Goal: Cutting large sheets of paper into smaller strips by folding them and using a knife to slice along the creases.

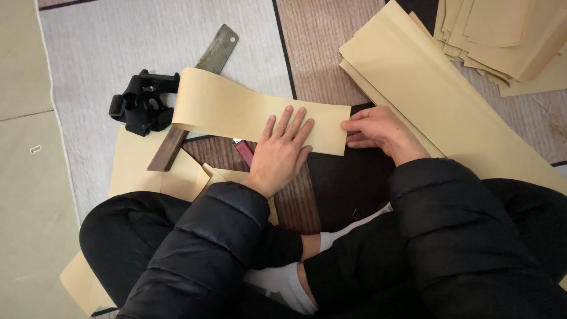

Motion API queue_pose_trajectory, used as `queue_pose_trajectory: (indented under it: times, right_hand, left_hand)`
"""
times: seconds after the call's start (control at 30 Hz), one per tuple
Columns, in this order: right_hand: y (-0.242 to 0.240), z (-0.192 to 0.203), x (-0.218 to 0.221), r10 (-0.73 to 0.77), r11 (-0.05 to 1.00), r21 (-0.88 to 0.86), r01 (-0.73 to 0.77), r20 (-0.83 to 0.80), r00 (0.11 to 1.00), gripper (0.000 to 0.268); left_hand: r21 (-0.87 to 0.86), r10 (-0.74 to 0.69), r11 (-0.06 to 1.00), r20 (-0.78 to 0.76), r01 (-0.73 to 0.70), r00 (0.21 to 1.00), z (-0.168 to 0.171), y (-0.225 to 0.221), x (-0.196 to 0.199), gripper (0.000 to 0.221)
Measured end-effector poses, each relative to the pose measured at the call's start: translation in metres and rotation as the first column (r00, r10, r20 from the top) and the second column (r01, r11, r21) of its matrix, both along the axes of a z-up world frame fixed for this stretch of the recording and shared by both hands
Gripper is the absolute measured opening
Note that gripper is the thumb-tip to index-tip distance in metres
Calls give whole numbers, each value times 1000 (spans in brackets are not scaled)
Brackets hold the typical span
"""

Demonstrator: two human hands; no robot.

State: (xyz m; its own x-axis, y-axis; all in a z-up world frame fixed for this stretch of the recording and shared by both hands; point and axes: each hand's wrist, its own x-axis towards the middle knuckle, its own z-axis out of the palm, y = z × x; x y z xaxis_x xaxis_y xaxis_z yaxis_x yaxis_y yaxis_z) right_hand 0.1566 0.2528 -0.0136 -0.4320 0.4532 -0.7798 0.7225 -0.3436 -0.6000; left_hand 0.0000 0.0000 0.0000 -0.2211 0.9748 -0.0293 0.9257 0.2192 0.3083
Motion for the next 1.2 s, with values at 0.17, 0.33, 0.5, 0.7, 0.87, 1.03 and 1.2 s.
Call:
queue_pose_trajectory:
  times: [0.17,0.33,0.5,0.7,0.87,1.03,1.2]
  right_hand:
    - [3,-8,2,-5,1000,1,5,-9,1000,55]
    - [2,-7,2,-2,1000,7,2,-6,1000,55]
    - [1,-5,2,-8,1000,5,8,3,1000,56]
    - [2,-8,2,-6,1000,11,6,1,1000,58]
    - [1,-4,1,-4,1000,17,4,0,1000,58]
    - [1,-5,2,12,1000,26,-12,2,1000,55]
    - [-2,1,1,0,999,36,0,5,1000,49]
  left_hand:
    - [-4,4,1000,6,-4,1000,0,0,0,64]
    - [-11,6,1000,26,-6,1000,3,0,0,64]
    - [7,4,1000,31,-4,1000,4,0,0,63]
    - [19,4,1000,-5,-4,1000,-1,-1,0,64]
    - [24,4,1000,6,-4,1000,-3,0,0,64]
    - [18,7,1000,22,-8,1000,-2,0,0,64]
    - [6,0,1000,37,0,999,-1,0,-1,64]
